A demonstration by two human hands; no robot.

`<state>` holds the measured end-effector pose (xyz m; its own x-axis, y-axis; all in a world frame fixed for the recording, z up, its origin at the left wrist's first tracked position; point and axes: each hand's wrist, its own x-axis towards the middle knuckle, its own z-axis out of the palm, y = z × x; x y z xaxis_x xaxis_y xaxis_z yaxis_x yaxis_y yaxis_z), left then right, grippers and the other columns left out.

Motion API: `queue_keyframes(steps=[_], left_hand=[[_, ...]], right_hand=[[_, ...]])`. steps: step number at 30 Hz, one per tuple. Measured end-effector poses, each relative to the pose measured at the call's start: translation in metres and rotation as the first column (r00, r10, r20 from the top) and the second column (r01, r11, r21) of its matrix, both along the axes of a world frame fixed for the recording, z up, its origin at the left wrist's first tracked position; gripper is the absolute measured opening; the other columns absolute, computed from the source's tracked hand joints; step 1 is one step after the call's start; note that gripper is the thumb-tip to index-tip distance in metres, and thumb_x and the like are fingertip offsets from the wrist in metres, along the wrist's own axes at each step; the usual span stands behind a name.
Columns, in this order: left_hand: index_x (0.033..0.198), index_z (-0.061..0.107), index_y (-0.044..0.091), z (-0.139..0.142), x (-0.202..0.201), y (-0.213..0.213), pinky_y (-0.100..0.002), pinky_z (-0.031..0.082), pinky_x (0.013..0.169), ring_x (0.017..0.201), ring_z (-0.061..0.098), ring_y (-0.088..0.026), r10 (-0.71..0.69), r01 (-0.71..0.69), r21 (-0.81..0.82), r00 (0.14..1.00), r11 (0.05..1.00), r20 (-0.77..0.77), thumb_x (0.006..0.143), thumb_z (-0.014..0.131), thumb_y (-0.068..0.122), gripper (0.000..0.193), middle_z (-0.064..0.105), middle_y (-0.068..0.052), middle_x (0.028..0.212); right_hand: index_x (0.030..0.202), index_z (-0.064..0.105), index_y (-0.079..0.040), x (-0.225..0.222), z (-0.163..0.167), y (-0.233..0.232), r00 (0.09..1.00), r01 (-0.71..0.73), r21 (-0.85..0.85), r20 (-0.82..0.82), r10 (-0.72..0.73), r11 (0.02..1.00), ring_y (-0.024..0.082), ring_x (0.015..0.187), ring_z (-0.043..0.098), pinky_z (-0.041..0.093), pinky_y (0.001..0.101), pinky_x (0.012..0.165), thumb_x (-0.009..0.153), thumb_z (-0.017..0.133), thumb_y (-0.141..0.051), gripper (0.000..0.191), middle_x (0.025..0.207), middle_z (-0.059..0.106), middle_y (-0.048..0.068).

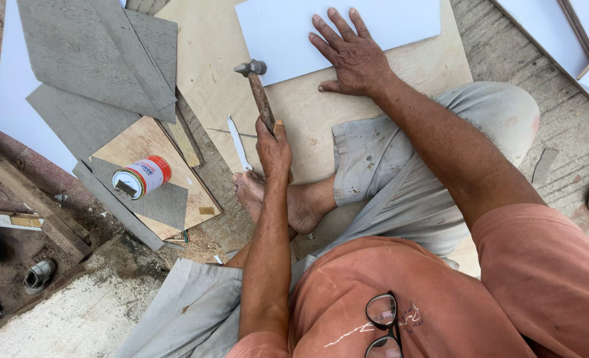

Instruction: The person sits on the floor and assembles rectangular boards by placing a white sheet over a wooden core and tapping it with a hammer. The person repeatedly aligns the pieces and uses the hammer to secure the layers together.

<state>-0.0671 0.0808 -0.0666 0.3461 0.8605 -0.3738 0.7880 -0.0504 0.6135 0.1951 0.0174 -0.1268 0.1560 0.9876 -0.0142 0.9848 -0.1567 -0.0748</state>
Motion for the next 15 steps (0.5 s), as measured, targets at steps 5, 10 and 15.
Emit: queue_keyframes(steps=[5,10,15], left_hand=[[0.149,0.037,0.003,-0.003,0.02,0.033,-0.048,0.059,0.092,0.109,0.071,-0.036,0.004,-0.004,0.004,1.0,1.0,-0.004,0.107,0.051,0.026,0.05,0.067,-0.024,0.124],[0.149,0.035,0.006,0.005,0.036,0.062,-0.047,0.061,0.09,0.106,0.074,-0.032,0.044,-0.045,-0.02,0.999,0.999,-0.023,0.106,0.048,0.032,0.052,0.07,-0.021,0.118],[0.149,0.034,0.002,0.003,0.055,0.09,-0.047,0.061,0.091,0.111,0.072,-0.035,-0.031,0.031,-0.013,0.997,0.999,-0.065,0.11,0.049,0.032,0.051,0.068,-0.024,0.122]], right_hand=[[0.168,0.031,-0.025,0.005,0.0,0.003,0.998,-0.002,-0.011,0.063,0.002,1.0,0.026,0.162,0.001,-0.005,0.0493,0.131,0.081,0.051,-0.094,0.114,0.178,0.013,0.003],[0.166,0.031,-0.024,0.004,-0.001,0.004,0.997,0.002,-0.052,-0.073,-0.006,0.999,0.025,0.161,0.0,-0.006,0.0497,0.13,0.078,0.051,-0.093,0.113,0.176,0.012,0.002],[0.167,0.03,-0.024,0.003,-0.001,0.002,1.0,-0.016,-0.044,-0.026,0.015,0.999,0.025,0.161,0.0,-0.005,0.0487,0.131,0.079,0.048,-0.094,0.114,0.176,0.012,0.002]])
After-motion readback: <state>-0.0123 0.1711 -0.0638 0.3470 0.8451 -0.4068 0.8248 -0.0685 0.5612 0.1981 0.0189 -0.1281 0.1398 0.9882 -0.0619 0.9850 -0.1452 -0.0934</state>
